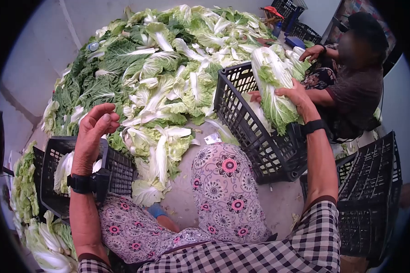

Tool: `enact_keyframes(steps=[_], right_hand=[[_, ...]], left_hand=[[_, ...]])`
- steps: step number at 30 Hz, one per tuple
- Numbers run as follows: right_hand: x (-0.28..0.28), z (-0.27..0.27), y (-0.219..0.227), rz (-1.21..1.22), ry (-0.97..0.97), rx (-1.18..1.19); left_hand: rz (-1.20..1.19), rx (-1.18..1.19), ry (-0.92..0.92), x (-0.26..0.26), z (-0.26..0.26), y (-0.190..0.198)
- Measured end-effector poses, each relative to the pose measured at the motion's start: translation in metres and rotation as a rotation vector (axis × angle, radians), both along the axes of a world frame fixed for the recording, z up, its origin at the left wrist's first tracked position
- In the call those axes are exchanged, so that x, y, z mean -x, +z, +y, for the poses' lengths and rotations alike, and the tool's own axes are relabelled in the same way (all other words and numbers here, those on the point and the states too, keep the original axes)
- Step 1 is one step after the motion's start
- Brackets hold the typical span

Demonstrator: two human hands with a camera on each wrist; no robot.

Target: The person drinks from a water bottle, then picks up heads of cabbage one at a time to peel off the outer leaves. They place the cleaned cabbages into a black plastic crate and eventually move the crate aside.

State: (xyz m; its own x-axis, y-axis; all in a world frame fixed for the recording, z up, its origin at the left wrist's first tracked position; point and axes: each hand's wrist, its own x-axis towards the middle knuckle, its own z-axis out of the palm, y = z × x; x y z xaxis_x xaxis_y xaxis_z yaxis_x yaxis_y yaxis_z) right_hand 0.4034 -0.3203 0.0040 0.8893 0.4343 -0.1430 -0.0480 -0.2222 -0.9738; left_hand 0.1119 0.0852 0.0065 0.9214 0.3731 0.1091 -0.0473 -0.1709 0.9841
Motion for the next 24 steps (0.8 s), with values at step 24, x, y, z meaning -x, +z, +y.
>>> enact_keyframes(steps=[24], right_hand=[[-0.075, -0.042, -0.174, -0.103, 0.397, 0.607]], left_hand=[[0.161, -0.072, -0.031, -0.010, -0.003, -0.001]])
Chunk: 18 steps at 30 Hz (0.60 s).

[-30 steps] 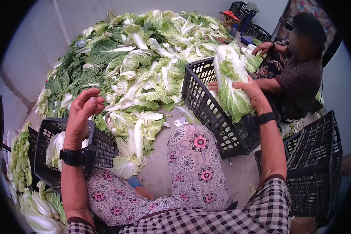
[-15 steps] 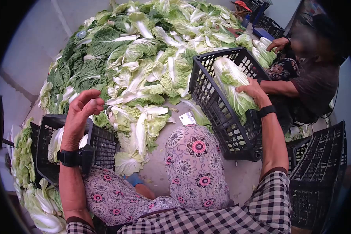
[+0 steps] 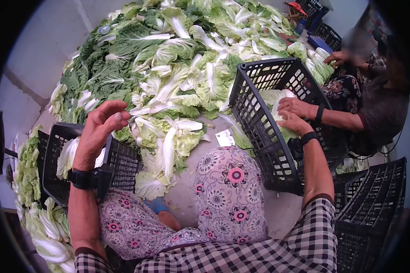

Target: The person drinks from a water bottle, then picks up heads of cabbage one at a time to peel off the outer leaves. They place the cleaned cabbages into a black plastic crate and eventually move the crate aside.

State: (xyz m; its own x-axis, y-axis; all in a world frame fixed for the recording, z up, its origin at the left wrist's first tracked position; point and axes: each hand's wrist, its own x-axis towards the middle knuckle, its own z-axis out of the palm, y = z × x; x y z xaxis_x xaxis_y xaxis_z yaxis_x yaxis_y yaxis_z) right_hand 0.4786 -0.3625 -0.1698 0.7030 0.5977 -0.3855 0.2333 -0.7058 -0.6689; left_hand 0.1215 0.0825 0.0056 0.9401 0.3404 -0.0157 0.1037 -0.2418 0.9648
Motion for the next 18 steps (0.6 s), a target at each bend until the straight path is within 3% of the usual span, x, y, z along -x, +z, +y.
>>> enact_keyframes(steps=[2, 3, 6, 7, 9, 10, 12, 16, 18], right_hand=[[-0.007, 0.002, -0.005, -0.253, 0.174, 0.335], [0.000, 0.013, 0.020, -0.214, 0.279, 0.391], [0.006, 0.016, 0.054, -0.065, -0.033, -0.050], [0.019, 0.025, 0.059, -0.077, -0.280, -0.169], [0.041, 0.048, 0.099, -0.031, -0.301, -0.264], [0.017, 0.048, 0.079, -0.528, -0.051, -0.424], [0.070, 0.095, 0.131, -0.402, -0.032, -0.486], [0.158, 0.168, 0.183, -0.378, 0.199, -0.542], [0.186, 0.182, 0.202, -0.457, 0.456, -0.419]], left_hand=[[-0.013, 0.003, -0.008, 0.002, 0.000, 0.002], [-0.020, -0.001, -0.007, 0.003, 0.000, 0.002], [-0.083, -0.029, 0.003, 0.007, 0.008, 0.000], [-0.094, -0.030, 0.014, 0.010, 0.011, 0.002], [-0.116, -0.066, 0.044, 0.013, 0.020, 0.002], [-0.105, -0.050, 0.025, 0.014, 0.022, 0.002], [-0.205, 0.021, 0.033, 0.010, 0.022, -0.011], [-0.188, -0.082, -0.045, 0.004, 0.022, -0.021], [-0.140, -0.124, -0.055, 0.015, 0.025, -0.009]])
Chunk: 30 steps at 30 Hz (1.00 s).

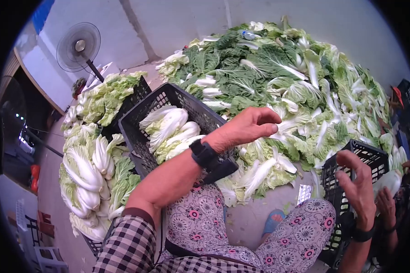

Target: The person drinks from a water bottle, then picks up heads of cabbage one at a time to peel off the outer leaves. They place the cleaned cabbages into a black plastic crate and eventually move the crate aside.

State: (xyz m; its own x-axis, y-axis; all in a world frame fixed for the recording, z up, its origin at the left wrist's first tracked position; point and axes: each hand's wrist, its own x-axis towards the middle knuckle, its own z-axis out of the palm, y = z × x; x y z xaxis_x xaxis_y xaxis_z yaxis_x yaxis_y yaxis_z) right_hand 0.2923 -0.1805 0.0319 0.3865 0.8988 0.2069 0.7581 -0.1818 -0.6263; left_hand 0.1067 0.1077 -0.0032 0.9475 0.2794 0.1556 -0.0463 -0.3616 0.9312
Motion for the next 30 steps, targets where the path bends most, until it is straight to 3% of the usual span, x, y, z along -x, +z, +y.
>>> enact_keyframes(steps=[2, 6, 8, 10, 13, 17, 21, 24, 25, 30], right_hand=[[0.026, 0.011, 0.013, 0.042, 0.095, 0.082], [0.052, 0.017, 0.008, 0.205, 0.209, 0.154], [0.051, 0.021, 0.007, 0.247, 0.237, 0.349], [0.048, 0.024, 0.006, 0.269, 0.284, 0.503], [0.048, 0.035, 0.006, 0.356, 0.348, 0.664], [0.050, 0.053, 0.006, 0.365, 0.405, 0.806], [0.048, 0.063, 0.002, 0.367, 0.402, 0.875], [0.049, 0.069, 0.002, 0.380, 0.393, 0.918], [0.048, 0.071, 0.002, 0.380, 0.392, 0.927], [0.044, 0.074, -0.007, 0.357, 0.432, 0.933]], left_hand=[[0.032, -0.092, -0.006, 0.018, 0.021, 0.009], [0.110, -0.299, 0.279, 0.096, 0.104, 0.004], [0.145, -0.440, 0.477, 0.137, 0.153, -0.033], [0.267, -0.320, 0.608, 0.175, 0.185, -0.073], [0.464, -0.332, 0.689, 0.205, 0.212, -0.141], [0.743, -0.416, 0.577, 0.188, 0.203, -0.191], [0.845, -0.514, 0.431, 0.148, 0.198, -0.224], [0.756, -0.608, 0.466, 0.128, 0.196, -0.252], [0.778, -0.556, 0.525, 0.123, 0.193, -0.259], [1.004, -0.778, 0.517, 0.116, 0.167, -0.266]])
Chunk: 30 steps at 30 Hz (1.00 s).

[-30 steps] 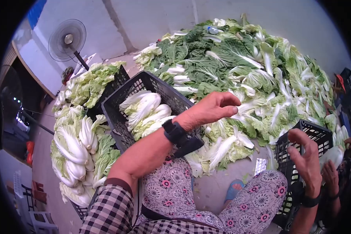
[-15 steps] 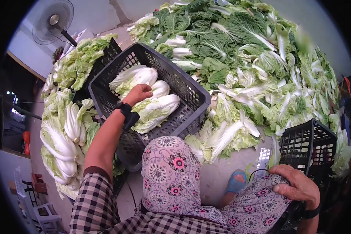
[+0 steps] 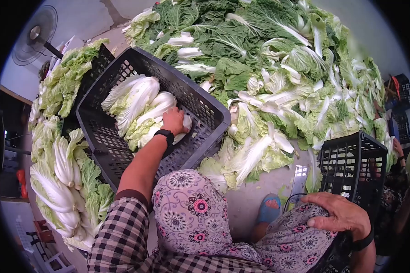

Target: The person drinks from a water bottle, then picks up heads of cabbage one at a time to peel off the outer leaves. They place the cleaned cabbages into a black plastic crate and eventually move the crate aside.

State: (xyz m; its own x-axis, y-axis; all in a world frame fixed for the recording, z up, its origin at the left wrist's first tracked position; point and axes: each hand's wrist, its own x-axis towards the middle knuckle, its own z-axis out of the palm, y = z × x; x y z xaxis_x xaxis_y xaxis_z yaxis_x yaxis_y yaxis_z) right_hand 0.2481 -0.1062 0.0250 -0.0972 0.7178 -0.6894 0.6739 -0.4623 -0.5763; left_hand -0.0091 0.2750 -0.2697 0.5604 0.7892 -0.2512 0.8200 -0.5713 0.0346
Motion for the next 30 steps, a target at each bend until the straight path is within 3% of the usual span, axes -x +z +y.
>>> enact_keyframes(steps=[3, 6, 11, 14, 16, 18, 20, 24, 30], right_hand=[[0.001, -0.005, -0.001, -0.024, -0.019, -0.018], [0.004, -0.009, 0.004, -0.027, -0.040, -0.040], [0.004, -0.022, 0.004, -0.017, -0.066, -0.106], [0.004, -0.028, 0.006, -0.028, -0.098, -0.145], [0.000, -0.031, 0.006, -0.122, -0.073, -0.268], [-0.017, -0.036, 0.002, -0.308, -0.007, -0.482], [-0.035, -0.034, 0.011, -0.371, -0.084, -0.669], [-0.041, -0.011, 0.038, -0.470, -0.221, -1.002], [-0.005, 0.038, 0.037, -0.377, -0.178, -1.277]], left_hand=[[-0.060, -0.050, 0.036, 0.011, -0.012, 0.004], [-0.051, 0.231, 0.040, 0.025, -0.005, 0.022], [-0.745, 0.133, 0.174, 0.072, 0.024, 0.079], [-1.342, 0.387, 0.378, 0.086, 0.014, 0.164], [-1.535, 0.357, 0.346, 0.089, 0.005, 0.209], [-1.444, 0.117, 0.244, 0.077, -0.011, 0.248], [-1.340, -0.104, 0.097, 0.056, -0.034, 0.281], [-1.553, 0.171, -0.124, 0.005, -0.101, 0.337], [-1.761, 0.685, -0.290, -0.070, -0.179, 0.362]])
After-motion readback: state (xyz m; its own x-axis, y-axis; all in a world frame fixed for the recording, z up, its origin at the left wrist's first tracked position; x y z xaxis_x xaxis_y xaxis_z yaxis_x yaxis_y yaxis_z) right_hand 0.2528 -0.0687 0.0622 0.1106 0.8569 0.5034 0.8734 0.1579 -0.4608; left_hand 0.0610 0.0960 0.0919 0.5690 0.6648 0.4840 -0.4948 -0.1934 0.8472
